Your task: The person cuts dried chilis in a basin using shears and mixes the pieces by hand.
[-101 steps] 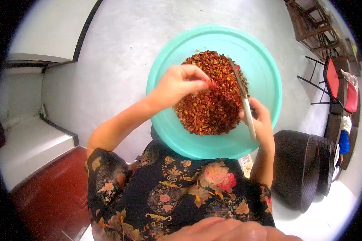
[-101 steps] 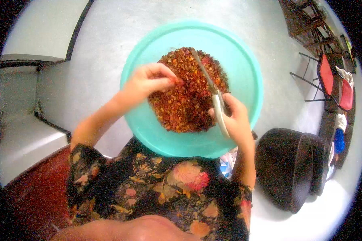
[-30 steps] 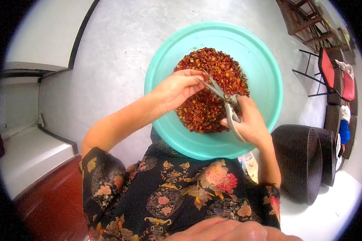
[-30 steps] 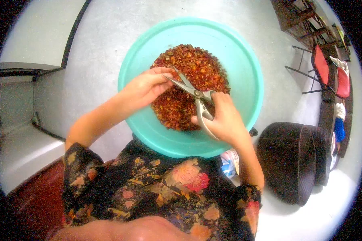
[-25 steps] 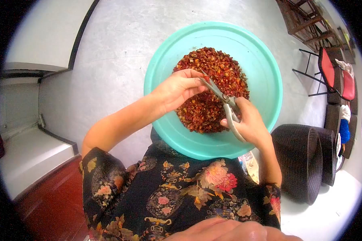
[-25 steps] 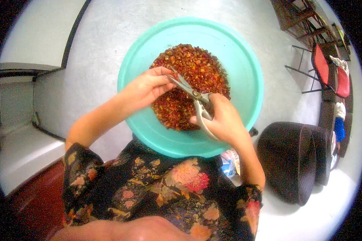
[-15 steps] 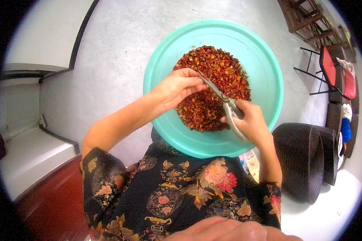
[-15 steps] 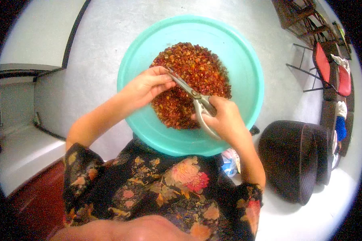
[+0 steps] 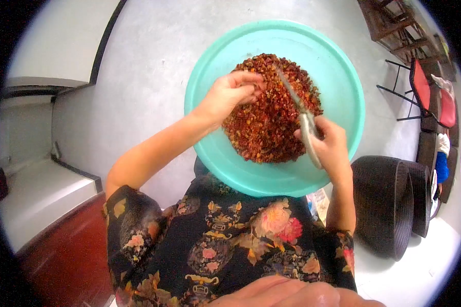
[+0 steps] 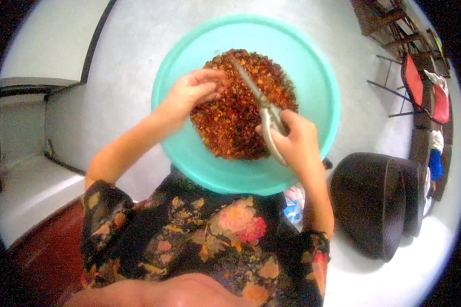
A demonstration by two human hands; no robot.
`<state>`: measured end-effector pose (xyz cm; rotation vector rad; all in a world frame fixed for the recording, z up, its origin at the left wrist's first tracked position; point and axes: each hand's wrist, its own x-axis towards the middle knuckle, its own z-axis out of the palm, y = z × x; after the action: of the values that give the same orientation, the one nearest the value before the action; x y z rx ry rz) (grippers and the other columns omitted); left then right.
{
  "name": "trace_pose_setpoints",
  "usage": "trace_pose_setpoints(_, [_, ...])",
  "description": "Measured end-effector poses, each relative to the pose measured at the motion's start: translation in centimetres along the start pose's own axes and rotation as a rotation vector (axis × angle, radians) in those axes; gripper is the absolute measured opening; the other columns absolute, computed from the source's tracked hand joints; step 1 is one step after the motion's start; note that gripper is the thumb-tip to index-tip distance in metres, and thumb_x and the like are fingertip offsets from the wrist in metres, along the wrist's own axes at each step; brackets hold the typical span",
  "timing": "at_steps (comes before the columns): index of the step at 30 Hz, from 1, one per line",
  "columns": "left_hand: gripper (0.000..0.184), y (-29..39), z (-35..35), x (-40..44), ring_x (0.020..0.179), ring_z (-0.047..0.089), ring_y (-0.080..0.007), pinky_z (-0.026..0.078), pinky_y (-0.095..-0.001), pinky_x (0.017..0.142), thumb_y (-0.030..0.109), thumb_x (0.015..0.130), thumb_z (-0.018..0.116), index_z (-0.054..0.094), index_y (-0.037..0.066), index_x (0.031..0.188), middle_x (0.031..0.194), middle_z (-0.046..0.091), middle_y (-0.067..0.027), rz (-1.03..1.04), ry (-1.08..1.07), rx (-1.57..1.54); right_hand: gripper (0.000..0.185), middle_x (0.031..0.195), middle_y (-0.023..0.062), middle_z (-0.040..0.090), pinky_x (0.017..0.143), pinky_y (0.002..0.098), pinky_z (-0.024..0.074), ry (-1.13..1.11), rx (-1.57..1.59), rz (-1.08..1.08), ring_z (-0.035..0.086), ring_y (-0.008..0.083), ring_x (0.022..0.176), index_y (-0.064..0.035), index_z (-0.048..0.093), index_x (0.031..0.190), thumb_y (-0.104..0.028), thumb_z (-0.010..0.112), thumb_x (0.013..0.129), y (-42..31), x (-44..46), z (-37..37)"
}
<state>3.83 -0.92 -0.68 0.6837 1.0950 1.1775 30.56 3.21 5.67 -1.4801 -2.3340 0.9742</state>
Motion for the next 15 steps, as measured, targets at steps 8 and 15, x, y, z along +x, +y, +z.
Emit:
trace_pose_setpoints(8, [0.021, 0.4, 0.5, -2.5, 0.106, 0.066, -0.033, 0.053, -0.039, 0.092, 0.009, 0.091, 0.062, 0.069, 0.007, 0.111, 0.112, 0.07, -0.0163, 0.485, 0.039, 1.126, 0.038, 0.064, 0.0085, 0.058, 0.056, 0.0328, 0.0436, 0.139, 0.104, 0.038, 0.052, 0.0121, 0.06, 0.0008, 0.068, 0.085, -0.034, 0.084, 0.081, -0.2, 0.0, -0.2])
trace_pose_setpoints(15, [0.021, -1.9, 2.2, -4.7, 0.095, 0.067, -0.0335, 0.055, -0.0429, 0.08, 0.002, 0.085, 0.057, 0.07, 0.004, 0.1, 0.095, 0.066, -0.0152, 0.522, -0.69, 1.129, 0.033, 0.064, -0.0002, 0.058, 0.051, 0.0261, 0.04, 0.181, 0.295, 0.089, 0.052, 0.0067, 0.058, -0.0007, 0.072, 0.089, -0.032, 0.081, 0.085, 1.2, 1.0, -0.8])
